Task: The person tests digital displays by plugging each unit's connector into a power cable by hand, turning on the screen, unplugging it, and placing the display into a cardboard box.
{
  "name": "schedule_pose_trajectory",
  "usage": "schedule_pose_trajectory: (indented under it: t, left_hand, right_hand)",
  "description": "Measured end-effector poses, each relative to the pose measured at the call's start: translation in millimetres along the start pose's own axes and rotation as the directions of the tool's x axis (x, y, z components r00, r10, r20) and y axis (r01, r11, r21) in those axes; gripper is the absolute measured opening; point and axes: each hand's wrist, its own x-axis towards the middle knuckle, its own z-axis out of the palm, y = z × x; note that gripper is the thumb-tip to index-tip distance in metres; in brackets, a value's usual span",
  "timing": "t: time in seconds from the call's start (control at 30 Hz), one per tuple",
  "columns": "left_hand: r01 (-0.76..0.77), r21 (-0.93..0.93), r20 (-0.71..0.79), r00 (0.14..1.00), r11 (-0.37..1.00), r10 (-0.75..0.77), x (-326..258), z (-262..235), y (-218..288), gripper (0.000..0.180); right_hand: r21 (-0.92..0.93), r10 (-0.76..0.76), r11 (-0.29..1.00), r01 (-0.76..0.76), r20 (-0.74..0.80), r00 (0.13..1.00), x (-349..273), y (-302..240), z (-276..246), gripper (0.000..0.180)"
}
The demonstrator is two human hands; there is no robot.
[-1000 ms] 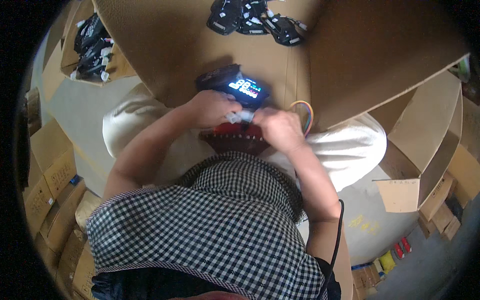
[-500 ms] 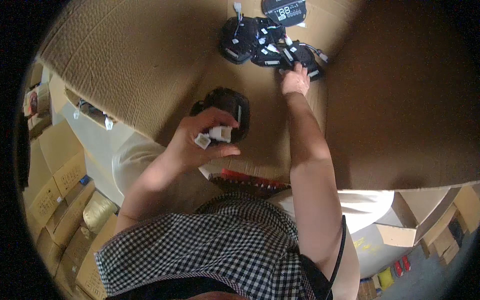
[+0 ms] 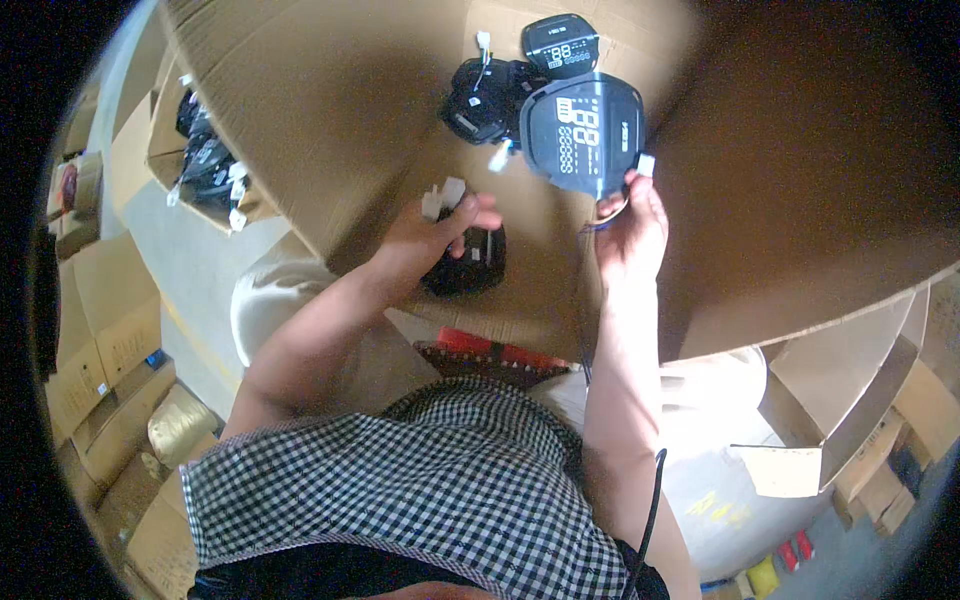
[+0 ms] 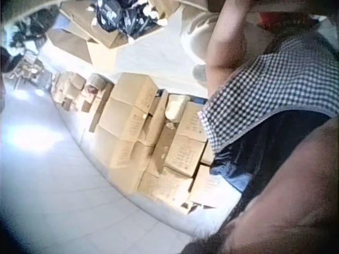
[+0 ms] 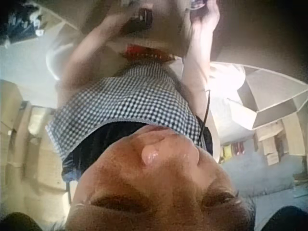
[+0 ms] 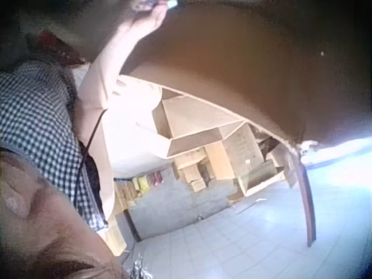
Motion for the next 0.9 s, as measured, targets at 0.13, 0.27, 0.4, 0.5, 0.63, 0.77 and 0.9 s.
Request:
schedule_pose_trajectory:
  t: [0.13, 0.27, 0.4, 0.5, 0.63, 0.77, 0.9]
  left_hand:
    - [-0.227, -0.241, -0.085, 0.973, 0.944, 0.212, 6.0, 1.2, -2.1, 0.041]
    - [-0.227, -0.468, -0.131, 0.974, 0.854, 0.187, 0.7, 3.5, 0.2, 0.036]
    - [-0.152, -0.497, -0.052, 0.988, 0.854, 0.145, 16.4, -8.5, -20.9, 0.024]
    - [-0.122, -0.113, 0.127, 0.982, 0.986, 0.137, 13.4, -3.9, -20.9, 0.031]
    - [-0.193, 0.168, 0.372, 0.921, 0.967, 0.119, 7.9, 13.1, -22.0, 0.034]
    - [-0.386, -0.289, 0.052, 0.908, 0.876, 0.417, 9.4, 6.0, -16.7, 0.046]
    - [-0.247, -0.326, -0.068, 0.969, 0.912, 0.239, 15.0, 1.0, -20.0, 0.035]
  right_hand:
    - [0.095, 0.102, 0.99, -0.101, -0.004, 0.995, -51.0, 5.1, -13.3, 0.018]
    - [0.094, 0.149, 0.986, -0.14, -0.095, 0.984, -86.6, 10.8, -27.2, 0.015]
    - [0.098, 0.182, 0.981, -0.168, -0.153, 0.971, -107.4, 14.9, -53.8, 0.015]
    - [0.157, 0.112, 0.984, -0.08, -0.202, 0.973, -108.6, 13.0, -58.4, 0.015]
    - [0.258, 0.01, 0.965, 0.035, -0.171, 0.985, -115.0, 5.6, -39.0, 0.018]
    - [0.217, 0.073, 0.975, -0.048, -0.109, 0.991, -117.8, 14.3, -38.0, 0.019]
    - [0.18, 0.239, 0.961, -0.21, -0.155, 0.959, -111.4, 23.7, -55.8, 0.018]
